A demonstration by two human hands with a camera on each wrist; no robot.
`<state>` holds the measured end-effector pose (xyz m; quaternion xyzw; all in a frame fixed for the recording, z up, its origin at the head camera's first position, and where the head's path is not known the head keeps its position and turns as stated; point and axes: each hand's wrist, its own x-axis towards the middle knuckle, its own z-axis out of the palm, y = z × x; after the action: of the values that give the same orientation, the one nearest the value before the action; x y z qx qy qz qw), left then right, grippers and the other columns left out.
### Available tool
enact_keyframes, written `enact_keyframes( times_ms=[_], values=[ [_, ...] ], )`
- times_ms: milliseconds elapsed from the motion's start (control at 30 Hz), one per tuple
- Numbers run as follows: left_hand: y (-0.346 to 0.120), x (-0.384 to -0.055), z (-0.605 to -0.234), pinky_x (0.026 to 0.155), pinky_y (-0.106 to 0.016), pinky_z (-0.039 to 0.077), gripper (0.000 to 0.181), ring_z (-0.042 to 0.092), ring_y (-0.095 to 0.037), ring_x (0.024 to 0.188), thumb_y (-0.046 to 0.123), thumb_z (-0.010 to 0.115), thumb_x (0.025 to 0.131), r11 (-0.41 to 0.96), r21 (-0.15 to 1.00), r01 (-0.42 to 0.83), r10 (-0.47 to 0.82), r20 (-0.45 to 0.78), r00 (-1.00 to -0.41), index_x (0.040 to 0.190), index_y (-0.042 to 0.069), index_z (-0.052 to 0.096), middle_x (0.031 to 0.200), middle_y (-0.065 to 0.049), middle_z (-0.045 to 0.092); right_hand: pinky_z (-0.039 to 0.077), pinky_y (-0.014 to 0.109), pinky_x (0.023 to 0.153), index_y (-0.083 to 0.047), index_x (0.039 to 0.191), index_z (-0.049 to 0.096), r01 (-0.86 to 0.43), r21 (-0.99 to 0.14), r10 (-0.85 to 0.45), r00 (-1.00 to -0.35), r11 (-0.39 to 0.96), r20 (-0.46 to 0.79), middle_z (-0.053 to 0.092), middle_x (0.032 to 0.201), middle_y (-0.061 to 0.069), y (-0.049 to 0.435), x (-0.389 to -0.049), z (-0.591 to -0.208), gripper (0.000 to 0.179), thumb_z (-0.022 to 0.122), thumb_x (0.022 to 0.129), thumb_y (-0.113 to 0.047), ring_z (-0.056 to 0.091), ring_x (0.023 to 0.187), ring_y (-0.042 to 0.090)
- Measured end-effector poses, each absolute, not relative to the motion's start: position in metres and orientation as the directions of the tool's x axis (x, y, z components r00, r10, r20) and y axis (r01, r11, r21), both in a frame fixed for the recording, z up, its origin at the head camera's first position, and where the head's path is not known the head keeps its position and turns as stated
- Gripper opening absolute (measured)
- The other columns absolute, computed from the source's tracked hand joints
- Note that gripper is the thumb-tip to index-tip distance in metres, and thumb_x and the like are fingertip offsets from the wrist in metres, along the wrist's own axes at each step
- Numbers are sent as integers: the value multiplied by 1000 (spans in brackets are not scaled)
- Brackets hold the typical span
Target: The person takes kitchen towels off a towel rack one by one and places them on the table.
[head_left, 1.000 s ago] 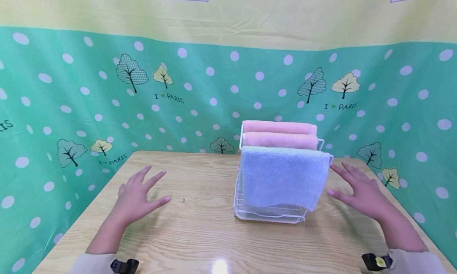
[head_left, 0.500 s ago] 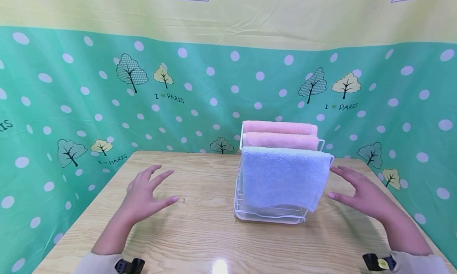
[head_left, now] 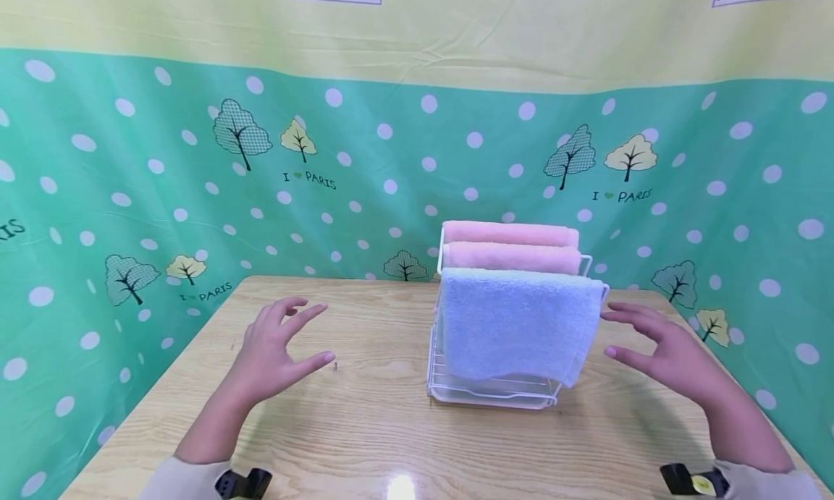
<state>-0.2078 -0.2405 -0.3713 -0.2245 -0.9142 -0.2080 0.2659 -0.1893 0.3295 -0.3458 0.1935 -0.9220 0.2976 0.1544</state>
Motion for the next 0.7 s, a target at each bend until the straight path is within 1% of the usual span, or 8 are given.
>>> enact_keyframes(
  times_ms=[67,100,167,267,333,433,533,700],
  values=[
    [-239,-209,-371,81,-62,37,70,46,-31,110,41,83,73,805,261,533,307,586,-750,135,20,58,131,-15,49,35,8,94,-9,131,61,-484,-513,-267,-857,708,440,50,139,17,328,-189,-346,50,78,84,-14,44,127,7],
    [-238,-209,-370,81,-62,38,71,46,-31,110,41,84,72,799,262,541,311,589,-746,135,20,58,131,-15,49,31,0,90,-8,131,61,-504,-528,-268,-846,684,460,52,138,12,327,-188,-347,50,77,84,-10,43,124,-2],
    [-236,-210,-370,82,-61,38,71,46,-31,109,39,84,72,787,265,557,319,598,-735,134,18,59,129,-16,50,33,3,93,-4,130,61,-547,-555,-274,-821,626,501,54,137,4,324,-188,-347,49,76,83,-2,40,122,-11],
    [-233,-211,-368,84,-60,38,71,47,-32,109,37,85,71,764,278,582,327,610,-721,134,16,60,128,-16,51,39,7,93,1,126,61,-579,-591,-265,-802,561,535,55,132,-10,320,-187,-347,46,73,82,7,46,120,-7],
    [-230,-212,-366,85,-59,37,70,46,-32,110,35,86,71,747,296,595,329,613,-718,133,15,60,128,-15,50,42,8,91,4,125,60,-578,-616,-249,-805,535,539,56,129,-13,317,-186,-346,44,71,83,9,50,117,-5],
    [-226,-212,-362,86,-57,39,68,45,-32,113,32,85,73,709,358,608,326,598,-732,133,14,61,128,-14,50,47,11,86,3,125,60,-559,-654,-215,-819,509,532,59,125,-12,313,-186,-345,40,68,86,8,55,111,-4],
    [-223,-211,-359,88,-57,40,65,43,-34,118,28,85,75,660,439,610,318,571,-756,134,13,60,129,-14,49,50,14,84,3,126,59,-560,-695,-204,-823,451,530,62,121,-7,309,-185,-344,39,65,88,10,60,106,2],
    [-218,-211,-354,92,-61,40,64,44,-34,122,24,83,77,604,511,612,315,553,-771,134,11,59,130,-10,49,52,18,83,7,126,57,-584,-763,-206,-812,277,547,64,118,2,304,-185,-342,39,60,88,16,64,103,11]
  ],
)
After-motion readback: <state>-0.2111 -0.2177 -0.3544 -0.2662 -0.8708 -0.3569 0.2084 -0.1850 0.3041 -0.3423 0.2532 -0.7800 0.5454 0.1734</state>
